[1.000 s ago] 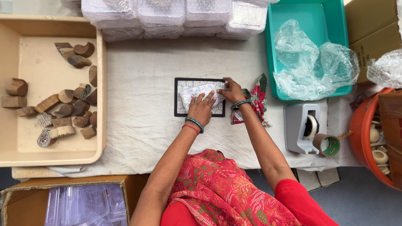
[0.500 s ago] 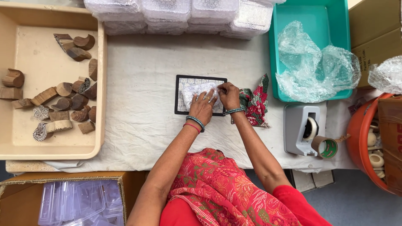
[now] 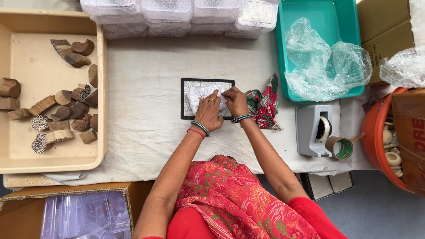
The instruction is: The person wipes a small decorative wooden object with a cloth, places it into a clear plastic container, and then wraps the container with bubble wrap. They secure the bubble wrap using a tape dispenser and tape. The person repeats this process for another item.
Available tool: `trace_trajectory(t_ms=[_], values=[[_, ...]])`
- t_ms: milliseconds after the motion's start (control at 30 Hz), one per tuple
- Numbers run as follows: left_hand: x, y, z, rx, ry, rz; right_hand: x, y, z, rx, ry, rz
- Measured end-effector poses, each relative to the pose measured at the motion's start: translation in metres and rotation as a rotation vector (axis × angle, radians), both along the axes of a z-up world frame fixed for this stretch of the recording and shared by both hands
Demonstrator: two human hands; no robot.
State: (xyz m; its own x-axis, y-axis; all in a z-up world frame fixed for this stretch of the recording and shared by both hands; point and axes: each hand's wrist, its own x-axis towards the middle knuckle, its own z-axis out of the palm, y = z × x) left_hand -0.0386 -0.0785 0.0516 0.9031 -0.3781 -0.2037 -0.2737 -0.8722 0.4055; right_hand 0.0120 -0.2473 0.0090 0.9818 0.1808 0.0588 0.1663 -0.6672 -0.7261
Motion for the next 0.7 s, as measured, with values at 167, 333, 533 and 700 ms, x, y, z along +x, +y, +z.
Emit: trace_trajectory(t_ms=[167,333,533,700], values=[[-0.006,0.004,0.011,-0.18,-0.055,0.041,-0.033,0.019,-0.014,-0.243,-0.116,-0.052],[-0.011,0.007,0.002,-0.152,-0.144,-0.005,-0.064,0.038,0.041,-0.454,-0.255,0.013],[-0.014,0.009,0.0,-0.065,-0.106,-0.043,-0.061,0.022,0.001,-0.296,-0.216,0.055],[-0.016,0.004,0.008,0.05,-0.105,-0.055,-0.025,-0.033,-0.043,0.786,0.323,-0.055]])
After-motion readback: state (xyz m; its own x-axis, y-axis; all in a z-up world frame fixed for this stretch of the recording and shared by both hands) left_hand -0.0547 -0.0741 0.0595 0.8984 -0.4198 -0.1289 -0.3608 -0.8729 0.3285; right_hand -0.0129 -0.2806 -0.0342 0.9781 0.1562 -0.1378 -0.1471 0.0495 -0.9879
